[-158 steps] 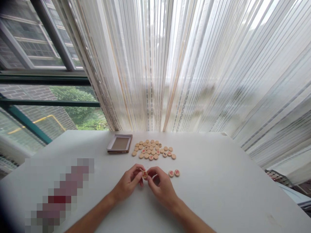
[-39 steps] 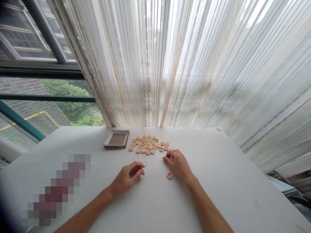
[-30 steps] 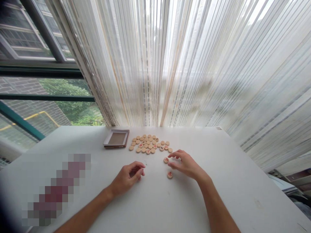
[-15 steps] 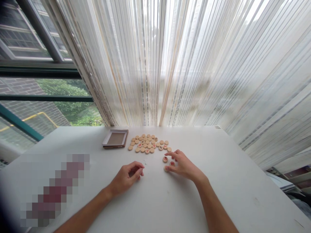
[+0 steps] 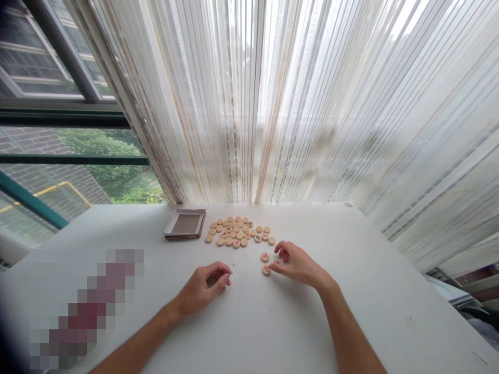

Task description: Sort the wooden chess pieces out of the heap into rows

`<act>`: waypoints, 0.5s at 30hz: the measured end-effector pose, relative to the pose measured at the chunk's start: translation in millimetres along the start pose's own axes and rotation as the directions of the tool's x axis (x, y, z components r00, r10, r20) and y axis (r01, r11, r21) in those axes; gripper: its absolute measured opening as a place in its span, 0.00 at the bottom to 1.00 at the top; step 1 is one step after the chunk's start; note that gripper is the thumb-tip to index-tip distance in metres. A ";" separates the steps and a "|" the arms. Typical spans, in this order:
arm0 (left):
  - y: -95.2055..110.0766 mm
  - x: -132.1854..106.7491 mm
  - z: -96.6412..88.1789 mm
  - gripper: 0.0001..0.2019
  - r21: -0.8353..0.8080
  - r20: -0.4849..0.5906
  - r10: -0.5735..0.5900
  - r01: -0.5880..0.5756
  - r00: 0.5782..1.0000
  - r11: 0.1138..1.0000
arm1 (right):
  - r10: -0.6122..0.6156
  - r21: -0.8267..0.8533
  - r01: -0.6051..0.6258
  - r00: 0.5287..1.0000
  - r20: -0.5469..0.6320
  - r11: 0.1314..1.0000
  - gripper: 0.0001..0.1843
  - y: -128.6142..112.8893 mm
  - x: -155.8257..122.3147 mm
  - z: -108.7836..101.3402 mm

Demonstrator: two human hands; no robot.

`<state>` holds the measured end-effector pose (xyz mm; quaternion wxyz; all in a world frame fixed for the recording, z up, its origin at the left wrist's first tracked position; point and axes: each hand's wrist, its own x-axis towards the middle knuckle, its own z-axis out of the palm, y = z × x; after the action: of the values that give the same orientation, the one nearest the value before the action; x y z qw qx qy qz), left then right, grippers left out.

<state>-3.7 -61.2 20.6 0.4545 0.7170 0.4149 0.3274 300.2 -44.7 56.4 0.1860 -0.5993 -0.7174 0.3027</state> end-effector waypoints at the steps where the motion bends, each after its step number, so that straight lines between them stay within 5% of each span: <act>1: 0.0 0.0 0.2 0.10 0.002 -0.001 -0.001 0.001 1.000 1.000 | 0.011 -0.016 -0.012 1.000 -0.008 1.000 0.21 0.5 0.1 1.0; 15: 1.0 -0.6 -0.6 0.10 0.036 0.006 0.010 -0.010 1.000 0.999 | -0.006 -0.085 0.003 0.999 -0.038 0.996 0.17 -7.9 2.9 9.6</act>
<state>-4.2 -61.7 21.7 0.4412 0.7280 0.4158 0.3201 287.6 -44.7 54.1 0.1744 -0.6107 -0.7273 0.2601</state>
